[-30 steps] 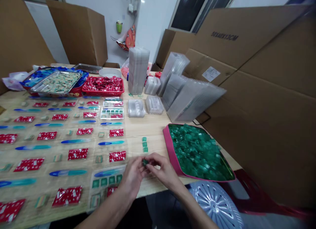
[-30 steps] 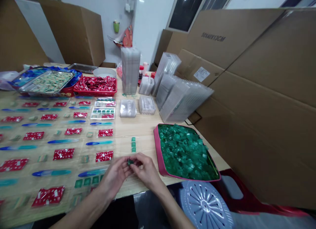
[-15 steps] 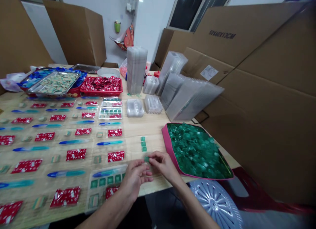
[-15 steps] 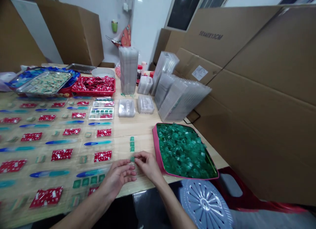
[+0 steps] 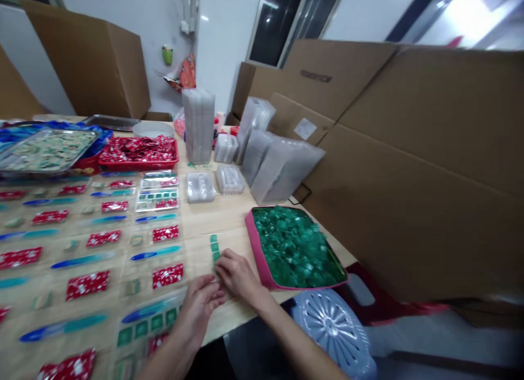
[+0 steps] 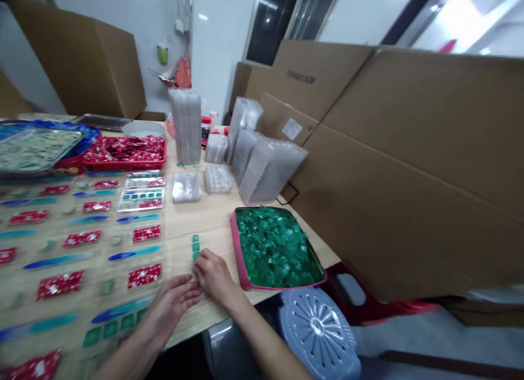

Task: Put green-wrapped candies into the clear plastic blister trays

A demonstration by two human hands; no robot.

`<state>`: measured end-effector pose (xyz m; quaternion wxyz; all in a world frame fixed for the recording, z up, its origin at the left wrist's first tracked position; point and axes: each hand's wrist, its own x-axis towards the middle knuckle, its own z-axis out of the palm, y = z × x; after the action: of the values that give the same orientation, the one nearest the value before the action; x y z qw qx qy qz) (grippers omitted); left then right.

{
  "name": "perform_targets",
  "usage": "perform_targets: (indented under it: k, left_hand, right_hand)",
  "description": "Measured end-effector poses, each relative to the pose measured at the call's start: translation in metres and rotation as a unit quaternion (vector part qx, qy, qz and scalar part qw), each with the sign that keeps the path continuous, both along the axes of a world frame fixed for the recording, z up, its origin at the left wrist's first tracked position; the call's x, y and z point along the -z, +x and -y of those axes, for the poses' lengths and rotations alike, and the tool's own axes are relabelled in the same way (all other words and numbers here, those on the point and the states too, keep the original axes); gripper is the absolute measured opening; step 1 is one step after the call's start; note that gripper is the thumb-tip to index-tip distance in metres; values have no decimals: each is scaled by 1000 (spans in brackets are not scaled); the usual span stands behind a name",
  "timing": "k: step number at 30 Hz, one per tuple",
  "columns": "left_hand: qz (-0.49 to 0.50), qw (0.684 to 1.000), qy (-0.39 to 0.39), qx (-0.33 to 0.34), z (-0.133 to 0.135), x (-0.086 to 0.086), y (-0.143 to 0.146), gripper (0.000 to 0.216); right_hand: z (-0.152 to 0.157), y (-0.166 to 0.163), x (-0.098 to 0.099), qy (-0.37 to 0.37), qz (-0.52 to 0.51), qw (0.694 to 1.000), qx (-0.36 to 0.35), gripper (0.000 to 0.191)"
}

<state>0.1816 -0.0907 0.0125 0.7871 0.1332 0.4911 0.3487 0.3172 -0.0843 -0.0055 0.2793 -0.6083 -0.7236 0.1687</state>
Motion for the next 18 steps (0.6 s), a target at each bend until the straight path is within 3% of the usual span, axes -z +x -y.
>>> perform_targets:
  k: [3,6,10,14,18]
  left_hand:
    - [13,1000,-6,6,-2,-1,1,17]
    - [24,999,-16,19,-3,-7,1,17]
    - [-1,999,-31,11,-2,-17,1,19]
    - [1,999,-34,13,-1,-25,0,19]
    - [6,999,-24,29,1,-25,-2,16]
  right_hand:
    - [2,-4,-4,-10,81,997,-18,18]
    - [8,5,-14,-1,53,998,-16,11]
    - [21,48,-40,48,38,995,76,18]
    - [24,96,-48,-45,242,949,198,14]
    - [19,109,-37,-96,291,926,220,11]
